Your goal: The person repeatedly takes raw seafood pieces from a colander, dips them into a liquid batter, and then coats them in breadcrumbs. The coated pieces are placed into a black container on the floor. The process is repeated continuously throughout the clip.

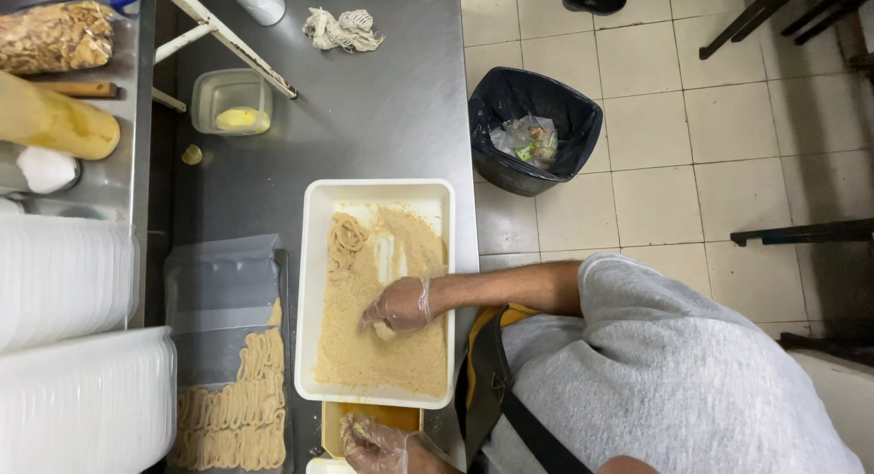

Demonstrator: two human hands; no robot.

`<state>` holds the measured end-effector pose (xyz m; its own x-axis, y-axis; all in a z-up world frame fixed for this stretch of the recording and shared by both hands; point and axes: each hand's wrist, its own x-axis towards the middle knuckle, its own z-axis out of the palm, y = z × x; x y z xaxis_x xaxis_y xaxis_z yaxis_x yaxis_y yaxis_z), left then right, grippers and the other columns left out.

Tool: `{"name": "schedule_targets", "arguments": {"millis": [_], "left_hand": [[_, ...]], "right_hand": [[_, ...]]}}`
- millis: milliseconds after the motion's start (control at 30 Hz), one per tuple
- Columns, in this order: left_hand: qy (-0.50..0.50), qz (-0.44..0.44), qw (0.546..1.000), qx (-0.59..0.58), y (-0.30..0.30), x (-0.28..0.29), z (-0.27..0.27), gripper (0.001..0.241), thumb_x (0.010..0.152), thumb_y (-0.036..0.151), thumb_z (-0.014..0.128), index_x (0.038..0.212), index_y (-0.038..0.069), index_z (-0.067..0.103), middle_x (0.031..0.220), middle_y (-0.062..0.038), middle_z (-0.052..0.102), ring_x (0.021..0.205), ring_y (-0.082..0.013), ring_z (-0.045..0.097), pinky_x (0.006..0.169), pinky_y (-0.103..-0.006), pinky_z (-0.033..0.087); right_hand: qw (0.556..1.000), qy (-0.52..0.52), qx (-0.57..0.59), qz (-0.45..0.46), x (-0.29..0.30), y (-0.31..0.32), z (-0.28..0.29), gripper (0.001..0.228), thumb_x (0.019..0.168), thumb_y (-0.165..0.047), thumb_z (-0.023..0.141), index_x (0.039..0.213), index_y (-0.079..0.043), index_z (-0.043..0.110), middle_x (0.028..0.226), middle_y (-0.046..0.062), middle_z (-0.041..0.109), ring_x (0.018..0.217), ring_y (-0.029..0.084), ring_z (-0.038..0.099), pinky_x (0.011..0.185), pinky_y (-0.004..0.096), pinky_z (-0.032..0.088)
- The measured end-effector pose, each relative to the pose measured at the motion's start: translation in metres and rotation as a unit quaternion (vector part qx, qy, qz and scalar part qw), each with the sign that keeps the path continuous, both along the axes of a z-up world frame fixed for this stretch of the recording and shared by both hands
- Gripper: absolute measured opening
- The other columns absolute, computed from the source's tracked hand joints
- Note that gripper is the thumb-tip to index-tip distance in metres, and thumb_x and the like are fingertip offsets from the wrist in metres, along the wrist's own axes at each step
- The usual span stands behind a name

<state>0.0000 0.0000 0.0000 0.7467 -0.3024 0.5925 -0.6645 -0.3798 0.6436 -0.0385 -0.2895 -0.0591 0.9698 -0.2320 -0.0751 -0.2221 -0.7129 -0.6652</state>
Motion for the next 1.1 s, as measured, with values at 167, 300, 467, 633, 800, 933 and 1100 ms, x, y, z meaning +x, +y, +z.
{"name": "schedule_targets", "arguments": {"millis": [167, 300, 467, 633, 800, 933, 1100], "left_hand": [[-0.004, 0.043, 0.999, -0.005, -0.058, -0.009, 0.009, 0.026, 0.108, 0.015, 0.064, 0.116, -0.009, 0.069, 0.110, -0.025, 0.071, 0.103, -0.0403, 0.069, 0.091, -0.0462, 0.055], [0.035, 0.061, 0.997, -0.025, -0.062, -0.011, 0.028, 0.030, 0.108, 0.020, 0.056, 0.110, -0.006, 0.069, 0.103, -0.024, 0.072, 0.092, -0.0354, 0.072, 0.081, -0.0433, 0.060], [0.036, 0.102, 0.993, -0.056, -0.042, 0.009, -0.032, 0.019, 0.098, 0.016, 0.067, 0.104, 0.000, 0.075, 0.098, -0.018, 0.076, 0.092, -0.0367, 0.074, 0.080, -0.0404, 0.059], [0.011, 0.106, 0.994, -0.025, -0.047, -0.003, 0.013, 0.014, 0.097, 0.007, 0.067, 0.105, -0.003, 0.072, 0.098, -0.019, 0.074, 0.092, -0.0394, 0.073, 0.083, -0.0436, 0.059], [0.058, 0.091, 0.990, -0.086, -0.048, 0.002, 0.015, 0.017, 0.094, 0.006, 0.068, 0.109, 0.000, 0.073, 0.101, -0.018, 0.073, 0.097, -0.0382, 0.071, 0.085, -0.0447, 0.058], [0.075, 0.095, 0.989, -0.088, -0.050, 0.003, 0.025, 0.018, 0.094, 0.007, 0.067, 0.110, 0.001, 0.073, 0.100, -0.018, 0.072, 0.097, -0.0386, 0.071, 0.086, -0.0455, 0.058], [0.072, 0.087, 0.989, -0.096, -0.047, -0.001, 0.021, 0.017, 0.094, 0.005, 0.069, 0.109, -0.001, 0.072, 0.101, -0.018, 0.071, 0.098, -0.0380, 0.072, 0.087, -0.0440, 0.058]], "right_hand": [[0.995, 0.008, 0.090, 0.032, -0.014, -0.018, 0.046, 0.053, 0.089, -0.013, 0.052, 0.136, -0.037, 0.059, 0.129, 0.004, 0.070, 0.100, 0.027, 0.073, 0.080, 0.039, 0.055], [0.973, -0.124, 0.155, 0.121, -0.021, -0.025, 0.072, 0.042, 0.093, -0.001, 0.064, 0.132, -0.017, 0.064, 0.135, 0.005, 0.069, 0.099, 0.023, 0.077, 0.077, 0.035, 0.065], [0.978, -0.093, 0.173, 0.071, -0.017, -0.024, 0.072, 0.042, 0.093, -0.016, 0.058, 0.134, -0.014, 0.066, 0.111, 0.021, 0.074, 0.101, 0.046, 0.070, 0.091, 0.060, 0.055], [0.977, -0.108, 0.171, 0.074, -0.016, -0.024, 0.065, 0.044, 0.091, -0.014, 0.059, 0.135, -0.015, 0.068, 0.119, 0.017, 0.074, 0.109, 0.041, 0.070, 0.093, 0.055, 0.055], [0.982, -0.098, 0.128, 0.095, -0.017, -0.019, 0.100, 0.048, 0.083, 0.001, 0.062, 0.129, -0.006, 0.066, 0.120, 0.024, 0.071, 0.107, 0.048, 0.068, 0.088, 0.058, 0.055], [0.965, -0.028, 0.253, 0.058, -0.019, -0.018, 0.103, 0.054, 0.080, 0.003, 0.050, 0.124, -0.017, 0.075, 0.104, 0.011, 0.077, 0.084, 0.023, 0.071, 0.080, 0.040, 0.058], [0.993, -0.016, 0.095, -0.061, -0.034, -0.073, 0.045, 0.036, 0.092, -0.026, 0.063, 0.125, -0.034, 0.073, 0.100, 0.009, 0.072, 0.089, 0.034, 0.069, 0.079, 0.045, 0.055]]}}
